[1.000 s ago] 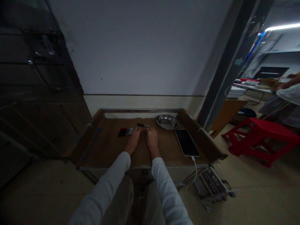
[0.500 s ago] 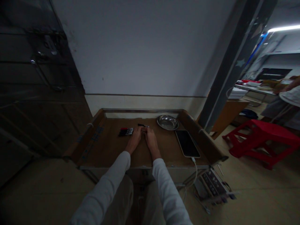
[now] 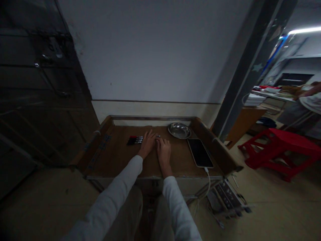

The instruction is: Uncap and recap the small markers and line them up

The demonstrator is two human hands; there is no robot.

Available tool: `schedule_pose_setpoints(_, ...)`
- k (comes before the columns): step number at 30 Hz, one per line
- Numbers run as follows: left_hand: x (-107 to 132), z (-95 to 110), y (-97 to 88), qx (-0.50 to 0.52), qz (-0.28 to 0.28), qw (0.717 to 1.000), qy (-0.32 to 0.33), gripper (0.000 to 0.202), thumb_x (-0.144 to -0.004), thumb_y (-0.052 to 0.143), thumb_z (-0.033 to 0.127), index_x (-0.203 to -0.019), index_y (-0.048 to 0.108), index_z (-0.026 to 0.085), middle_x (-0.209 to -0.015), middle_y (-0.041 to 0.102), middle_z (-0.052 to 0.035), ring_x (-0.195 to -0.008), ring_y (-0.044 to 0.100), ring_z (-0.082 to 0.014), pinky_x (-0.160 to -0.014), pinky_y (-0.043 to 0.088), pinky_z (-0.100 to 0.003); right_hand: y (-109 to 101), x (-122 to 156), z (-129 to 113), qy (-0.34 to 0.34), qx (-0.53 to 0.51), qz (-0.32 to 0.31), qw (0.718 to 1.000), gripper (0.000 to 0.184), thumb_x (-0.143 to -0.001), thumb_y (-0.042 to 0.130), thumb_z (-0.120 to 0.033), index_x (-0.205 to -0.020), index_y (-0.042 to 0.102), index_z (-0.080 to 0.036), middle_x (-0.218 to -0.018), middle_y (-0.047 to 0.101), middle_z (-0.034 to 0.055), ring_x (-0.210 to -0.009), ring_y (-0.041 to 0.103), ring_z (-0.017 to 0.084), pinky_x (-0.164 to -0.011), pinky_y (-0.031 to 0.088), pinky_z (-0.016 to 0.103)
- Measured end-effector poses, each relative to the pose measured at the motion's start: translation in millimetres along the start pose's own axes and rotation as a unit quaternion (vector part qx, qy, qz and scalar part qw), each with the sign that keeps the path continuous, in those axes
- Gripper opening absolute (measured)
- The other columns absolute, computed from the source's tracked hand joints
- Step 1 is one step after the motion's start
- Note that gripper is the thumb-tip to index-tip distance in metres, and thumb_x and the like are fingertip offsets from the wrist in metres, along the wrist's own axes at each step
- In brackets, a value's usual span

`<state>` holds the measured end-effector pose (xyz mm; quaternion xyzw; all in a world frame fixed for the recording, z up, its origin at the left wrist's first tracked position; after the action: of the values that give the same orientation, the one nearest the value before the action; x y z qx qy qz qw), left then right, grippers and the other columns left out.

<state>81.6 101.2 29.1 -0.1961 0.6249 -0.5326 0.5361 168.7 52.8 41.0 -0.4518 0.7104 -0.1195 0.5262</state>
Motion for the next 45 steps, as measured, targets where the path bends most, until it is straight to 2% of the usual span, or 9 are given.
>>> schedule_pose_setpoints(5,26.2,9.2,-11.0,0.025,-0.013,0.999,0.046,0.025,-0.090,0.041,0.019,-0.107,0.058,0.016,-0.109,0.061,-0.0090,-0.105,0.054,-0.0201,-0.096,0.037,-0.038,-7.3,2.5,-8.4,-0.024,-0.073,-0.001,0.997,0.033,-0.093,0.033,-0.028,-0.101,0.063,-0.018,-0.100,0.067,0.0070,-0.090,0.056,0.019,-0.082,0.039,0.032)
schedule_pose_setpoints(12,58.9,-19.4,-37.6,0.041,0.064,0.992,-0.104,0.024,-0.091,0.040,0.023,-0.108,0.057,0.020,-0.104,0.060,-0.0078,-0.101,0.054,-0.0210,-0.088,0.039,-0.036,-9.3,5.1,-10.3,-0.013,-0.043,-0.010,0.999,0.033,-0.093,0.033,-0.029,-0.102,0.063,-0.018,-0.098,0.067,0.0078,-0.090,0.057,0.020,-0.083,0.039,0.033)
schedule_pose_setpoints(19,57.4,-19.5,-39.5,0.055,0.092,0.989,-0.099,0.025,-0.091,0.041,0.021,-0.109,0.058,0.021,-0.106,0.061,-0.0077,-0.101,0.055,-0.0209,-0.088,0.041,-0.035,-4.4,4.9,-18.6,-0.032,-0.005,-0.054,0.998,0.032,-0.091,0.034,-0.024,-0.106,0.062,-0.017,-0.100,0.066,0.0104,-0.094,0.057,0.022,-0.085,0.040,0.035)
schedule_pose_setpoints(25,65.4,-23.8,-52.2,0.059,0.119,0.982,-0.135,0.026,-0.090,0.042,0.019,-0.112,0.056,0.019,-0.110,0.061,-0.0094,-0.103,0.055,-0.0201,-0.088,0.041,-0.034,8.6,11.8,-44.8,-0.168,-0.129,-0.149,0.966,0.066,-0.083,0.037,-0.014,-0.144,0.015,-0.027,-0.143,0.037,0.0017,-0.125,0.040,0.017,-0.103,0.036,0.037)
schedule_pose_setpoints(30,79.6,-33.9,-62.0,0.000,0.139,0.960,-0.242,0.021,-0.089,0.044,0.022,-0.104,0.057,0.017,-0.100,0.061,-0.0109,-0.096,0.054,-0.0232,-0.086,0.041,-0.037,21.9,13.1,-32.0,-0.131,-0.136,-0.151,0.970,0.076,-0.082,0.040,-0.018,-0.146,-0.002,-0.018,-0.151,0.018,0.0070,-0.134,0.030,0.017,-0.108,0.031,0.036)
schedule_pose_setpoints(33,86.5,-41.4,-58.6,-0.018,0.130,0.948,-0.291,0.018,-0.087,0.043,0.015,-0.099,0.056,0.014,-0.098,0.058,-0.0125,-0.094,0.053,-0.0234,-0.083,0.041,-0.037,28.6,12.4,-15.3,-0.067,-0.074,-0.139,0.985,0.070,-0.084,0.038,-0.020,-0.145,0.005,-0.015,-0.146,0.030,0.0113,-0.129,0.038,0.020,-0.105,0.035,0.038)
schedule_pose_setpoints(38,87.7,-48.8,-49.3,-0.008,0.134,0.943,-0.306,0.020,-0.085,0.038,0.006,-0.097,0.053,0.011,-0.100,0.053,-0.0134,-0.097,0.052,-0.0223,-0.085,0.042,-0.037,34.3,16.9,-0.5,-0.015,0.052,-0.153,0.987,0.045,-0.089,0.035,-0.025,-0.131,0.043,-0.010,-0.135,0.046,0.0158,-0.126,0.041,0.024,-0.104,0.033,0.041)
schedule_pose_setpoints(41,80.6,-42.5,-44.6,0.041,0.134,0.958,-0.251,0.022,-0.084,0.038,0.006,-0.100,0.052,0.013,-0.103,0.052,-0.0124,-0.097,0.053,-0.0207,-0.085,0.043,-0.034,31.9,21.1,3.2,-0.016,0.081,-0.159,0.984,0.042,-0.091,0.033,-0.028,-0.129,0.046,-0.013,-0.136,0.045,0.0140,-0.127,0.039,0.024,-0.103,0.032,0.042)
schedule_pose_setpoints(45,70.5,-19.0,-36.4,0.105,0.061,0.987,-0.107,0.019,-0.085,0.041,0.010,-0.098,0.054,0.017,-0.101,0.053,-0.0090,-0.094,0.054,-0.0186,-0.085,0.044,-0.033,25.1,27.9,10.4,-0.022,0.091,-0.169,0.981,0.043,-0.092,0.033,-0.030,-0.131,0.044,-0.019,-0.139,0.043,0.0103,-0.129,0.037,0.024,-0.104,0.029,0.044)
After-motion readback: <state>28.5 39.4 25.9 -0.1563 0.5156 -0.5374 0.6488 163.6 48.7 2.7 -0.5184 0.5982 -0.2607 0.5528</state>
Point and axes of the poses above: each hand's wrist, its own x-axis away from the middle knuckle, its own y-axis out of the palm, z = x × y, the point moved 7 cm from there along -x, towards the middle knuckle
